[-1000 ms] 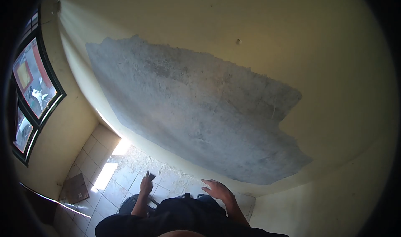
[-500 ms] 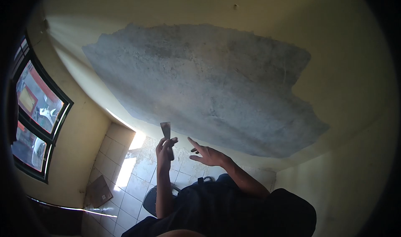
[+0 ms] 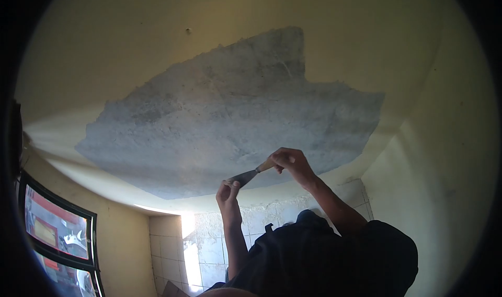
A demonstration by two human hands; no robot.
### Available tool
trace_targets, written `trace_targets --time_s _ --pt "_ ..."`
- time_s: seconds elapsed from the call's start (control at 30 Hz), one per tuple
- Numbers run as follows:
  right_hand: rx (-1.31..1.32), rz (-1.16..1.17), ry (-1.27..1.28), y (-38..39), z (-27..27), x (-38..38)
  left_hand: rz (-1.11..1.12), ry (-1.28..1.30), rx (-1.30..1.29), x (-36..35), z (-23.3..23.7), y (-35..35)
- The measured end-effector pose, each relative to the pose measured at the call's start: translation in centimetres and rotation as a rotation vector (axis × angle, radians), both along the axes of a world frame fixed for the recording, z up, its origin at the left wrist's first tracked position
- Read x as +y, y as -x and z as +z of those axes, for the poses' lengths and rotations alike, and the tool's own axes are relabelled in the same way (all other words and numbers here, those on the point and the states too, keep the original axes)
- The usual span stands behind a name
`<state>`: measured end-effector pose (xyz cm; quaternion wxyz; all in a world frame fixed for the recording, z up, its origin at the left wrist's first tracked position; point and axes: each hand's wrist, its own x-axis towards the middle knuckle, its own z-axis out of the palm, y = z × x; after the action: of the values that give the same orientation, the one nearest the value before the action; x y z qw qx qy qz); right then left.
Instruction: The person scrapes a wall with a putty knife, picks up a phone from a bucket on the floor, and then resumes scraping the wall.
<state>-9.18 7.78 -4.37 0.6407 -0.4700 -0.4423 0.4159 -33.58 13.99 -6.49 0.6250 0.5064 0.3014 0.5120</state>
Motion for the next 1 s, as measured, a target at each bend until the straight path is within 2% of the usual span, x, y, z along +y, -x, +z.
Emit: trace_targets --time_s 0.1,0.2,0.23,0.33,0.37,0.47,0.5,0.6,0.67,0.73,0.83,1.0 --pt "-0.077 -0.149 -0.051 -1.2 3.3 -1.0 -0.127 0.038 -0.005 -1.3 0.4 -2.3" --pt "-0.174 -0.291 -0.353 -2.0 3.9 0.0 -0.243 0.022 0.058 -2.4 1.1 -4.0" --pt "-0.036 -0.175 -0.425 -1.6 5.5 -0.2 -0.282 0.008 0.081 -2.8 1.6 -4.4" --pt "0.668 0.153 -0.395 -0.1 8.3 -0.5 -0.372 -0.003 0.108 -3.8 2.1 -5.6" --pt "0.765 0.272 -0.352 -0.4 8.8 -0.7 -0.397 0.017 0.094 -4.1 2.3 -5.9" --pt "0.776 0.399 -0.361 -1.6 8.5 -0.1 -0.405 0.031 0.081 -4.7 3.3 -6.3" --pt "0.804 0.27 -0.309 -1.3 10.0 -0.2 -0.389 0.012 0.069 -4.7 3.2 -6.4" --pt "0.872 0.1 -0.47 -4.6 12.4 0.8 -0.334 -0.016 0.112 -4.2 2.8 -6.6" --pt "0.799 -0.151 -0.647 -7.2 16.0 1.3 -0.299 0.027 0.121 -3.7 2.5 -6.6" --pt "0.596 -0.312 -0.886 -10.2 19.6 1.3 -0.257 0.021 0.151 -3.3 2.7 -6.4" --pt "0.494 -0.515 -1.108 -12.8 24.7 2.1 -0.194 0.04 0.134 -2.6 2.5 -5.5" --pt "0.464 -0.609 -1.166 -12.9 27.9 4.5 -0.068 0.029 0.213 -2.0 3.5 -4.5"
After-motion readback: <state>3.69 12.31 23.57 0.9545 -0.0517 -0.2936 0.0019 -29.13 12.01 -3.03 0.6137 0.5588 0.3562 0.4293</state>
